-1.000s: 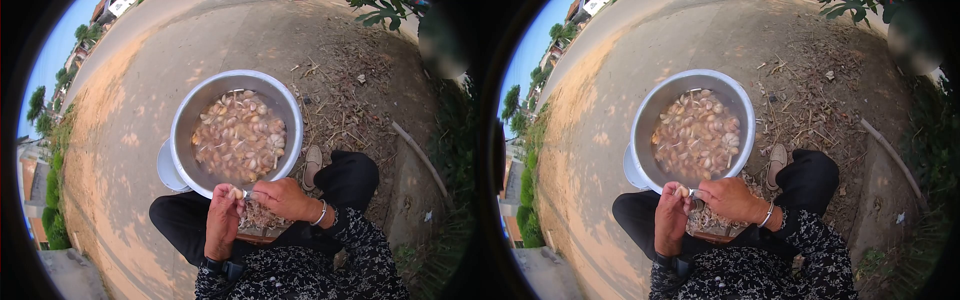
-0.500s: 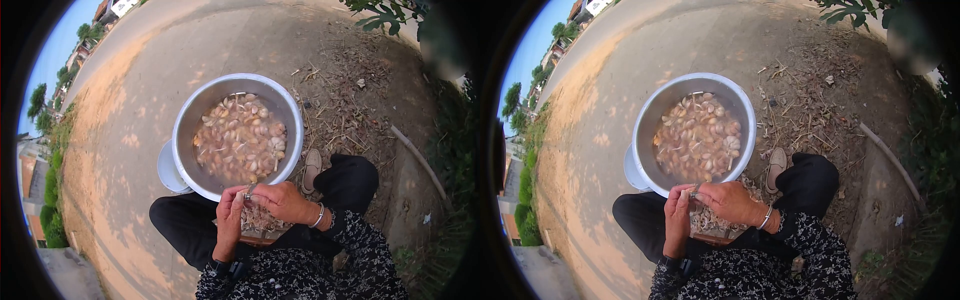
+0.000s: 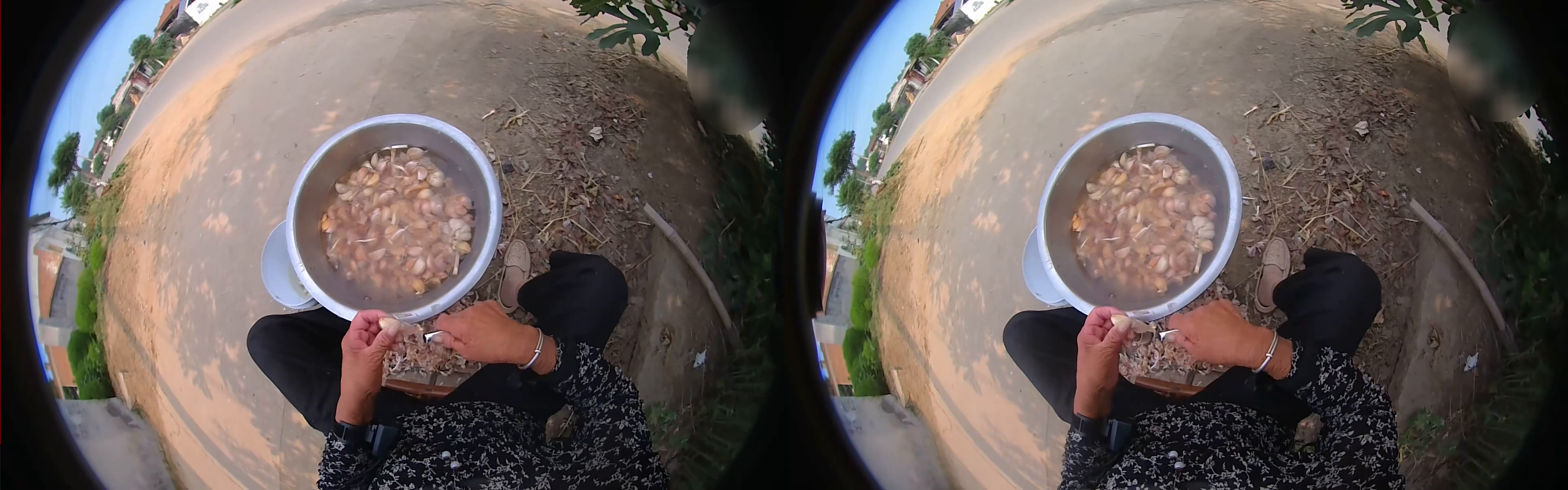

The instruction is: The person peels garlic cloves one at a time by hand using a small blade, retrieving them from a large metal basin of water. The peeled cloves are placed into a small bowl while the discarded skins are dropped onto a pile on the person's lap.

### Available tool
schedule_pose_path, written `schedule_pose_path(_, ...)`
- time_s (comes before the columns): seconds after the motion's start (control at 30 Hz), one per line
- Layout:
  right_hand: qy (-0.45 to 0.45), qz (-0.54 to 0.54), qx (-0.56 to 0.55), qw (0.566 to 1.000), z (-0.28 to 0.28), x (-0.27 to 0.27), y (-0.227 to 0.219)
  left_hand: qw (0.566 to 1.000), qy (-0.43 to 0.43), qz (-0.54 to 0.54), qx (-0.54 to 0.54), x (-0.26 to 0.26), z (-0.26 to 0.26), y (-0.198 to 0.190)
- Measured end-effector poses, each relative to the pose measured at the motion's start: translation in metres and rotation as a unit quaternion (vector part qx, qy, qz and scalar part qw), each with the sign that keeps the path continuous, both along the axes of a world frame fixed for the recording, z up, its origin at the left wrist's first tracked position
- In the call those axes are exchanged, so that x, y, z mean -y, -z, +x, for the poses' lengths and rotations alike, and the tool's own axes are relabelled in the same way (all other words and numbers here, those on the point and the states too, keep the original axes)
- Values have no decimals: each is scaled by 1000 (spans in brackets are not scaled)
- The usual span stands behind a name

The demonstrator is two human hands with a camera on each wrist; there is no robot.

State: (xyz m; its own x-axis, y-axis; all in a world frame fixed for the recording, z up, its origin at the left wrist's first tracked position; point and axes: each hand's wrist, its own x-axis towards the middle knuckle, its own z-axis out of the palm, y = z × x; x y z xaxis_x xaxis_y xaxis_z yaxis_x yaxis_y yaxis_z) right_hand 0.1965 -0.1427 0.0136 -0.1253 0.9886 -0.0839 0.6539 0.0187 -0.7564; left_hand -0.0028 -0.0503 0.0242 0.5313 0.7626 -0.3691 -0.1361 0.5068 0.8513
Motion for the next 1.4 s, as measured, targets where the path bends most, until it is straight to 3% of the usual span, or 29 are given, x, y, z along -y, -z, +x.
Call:
schedule_pose_path(0.07,-7,-13,50,999,-4,0,-8,984,25,127,-124,4,-4,-8)
schedule_pose_path(0.1,18,53,32,998,-5,-2,-13,984,21,125,-124,4,-9,-4)
schedule_pose_path(0.13,44,119,14,992,-7,-4,-15,953,66,224,-191,2,-16,2)
schedule_pose_path(0.17,44,118,13,992,-10,-5,-15,906,111,319,-255,1,-21,5)
schedule_pose_path(0.2,37,149,22,988,-14,-7,-14,906,112,318,-256,2,-19,1)
schedule_pose_path(0.27,29,180,30,983,-19,-9,-13,828,126,460,-294,5,-11,-12)
schedule_pose_path(0.4,10,190,63,980,-22,-10,-13,809,134,482,-308,5,-9,-16)
schedule_pose_path(0.47,4,190,71,979,-21,-9,-12,725,170,577,-334,2,-9,-17)
schedule_pose_path(0.57,-8,139,66,988,-20,-6,-12,707,201,602,-313,-1,-11,-16)
schedule_pose_path(0.6,-14,102,46,994,-19,-6,-13,706,202,603,-312,-1,-10,-17)
schedule_pose_path(0.67,-19,64,25,997,-17,-5,-11,756,228,554,-263,0,-9,-22)
schedule_pose_path(0.7,1,65,-50,997,-15,-5,-4,756,227,554,-263,1,-10,-22)
schedule_pose_path(0.73,21,67,-125,990,-12,-5,0,799,215,503,-251,2,-11,-21)
schedule_pose_path(0.77,20,68,-123,990,-8,-4,2,838,201,448,-238,3,-13,-19)
schedule_pose_path(0.8,38,54,-98,993,-4,-4,3,838,200,448,-238,4,-16,-15)
schedule_pose_path(0.87,56,41,-72,995,-2,-4,3,934,121,295,-163,5,-24,-5)
schedule_pose_path(0.9,34,19,-73,997,-2,-3,3,934,120,295,-162,6,-26,-3)
schedule_pose_path(0.97,9,-3,-73,997,-3,-4,3,974,88,188,-95,7,-26,-2)
schedule_pose_path(1.1,23,64,-73,995,-8,-5,-1,986,65,133,-81,11,-24,-3)
schedule_pose_path(1.13,43,100,-63,992,-9,-5,-6,983,57,156,-80,12,-22,-2)
schedule_pose_path(1.27,32,78,-15,996,-13,-8,-17,961,62,246,-111,13,-24,3)
schedule_pose_path(1.37,26,94,-27,995,-15,-8,-12,954,67,271,-111,13,-26,8)
schedule_pose_path(1.4,28,85,-87,992,-14,-8,-10,954,68,271,-110,13,-24,8)
